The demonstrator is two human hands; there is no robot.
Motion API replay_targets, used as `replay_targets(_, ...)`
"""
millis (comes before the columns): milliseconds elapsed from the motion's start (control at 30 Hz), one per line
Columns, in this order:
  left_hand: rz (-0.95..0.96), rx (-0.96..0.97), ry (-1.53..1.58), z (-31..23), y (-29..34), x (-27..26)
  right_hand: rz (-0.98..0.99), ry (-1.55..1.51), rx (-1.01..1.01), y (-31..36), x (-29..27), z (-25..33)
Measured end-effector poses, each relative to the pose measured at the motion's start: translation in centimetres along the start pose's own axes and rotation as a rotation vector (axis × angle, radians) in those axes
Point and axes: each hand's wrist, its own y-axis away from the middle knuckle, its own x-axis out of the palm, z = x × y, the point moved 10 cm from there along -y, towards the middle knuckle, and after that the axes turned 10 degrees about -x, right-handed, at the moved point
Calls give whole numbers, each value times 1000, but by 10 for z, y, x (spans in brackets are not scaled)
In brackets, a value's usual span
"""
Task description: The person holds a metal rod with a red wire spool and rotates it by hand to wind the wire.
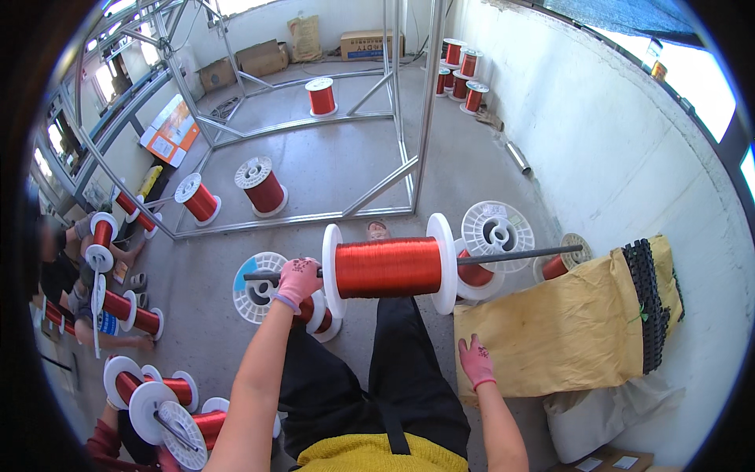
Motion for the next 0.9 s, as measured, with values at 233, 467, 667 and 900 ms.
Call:
replay_targets(233, 16, -12, -15, 4, 6, -1, 25, -426, 118, -33, -131, 83)
replay_targets(467, 25, -38, 3, 9, 5, -6, -331, -544, -174, -141, -276, 206)
replay_targets(667, 10, -12, -35, 1, 4, -4, -96, -370, 15, -195, -224, 209)
replay_targets(900, 69, 18, -17, -7, 8, -4, 121, 220, -231, 18, 14, 69)
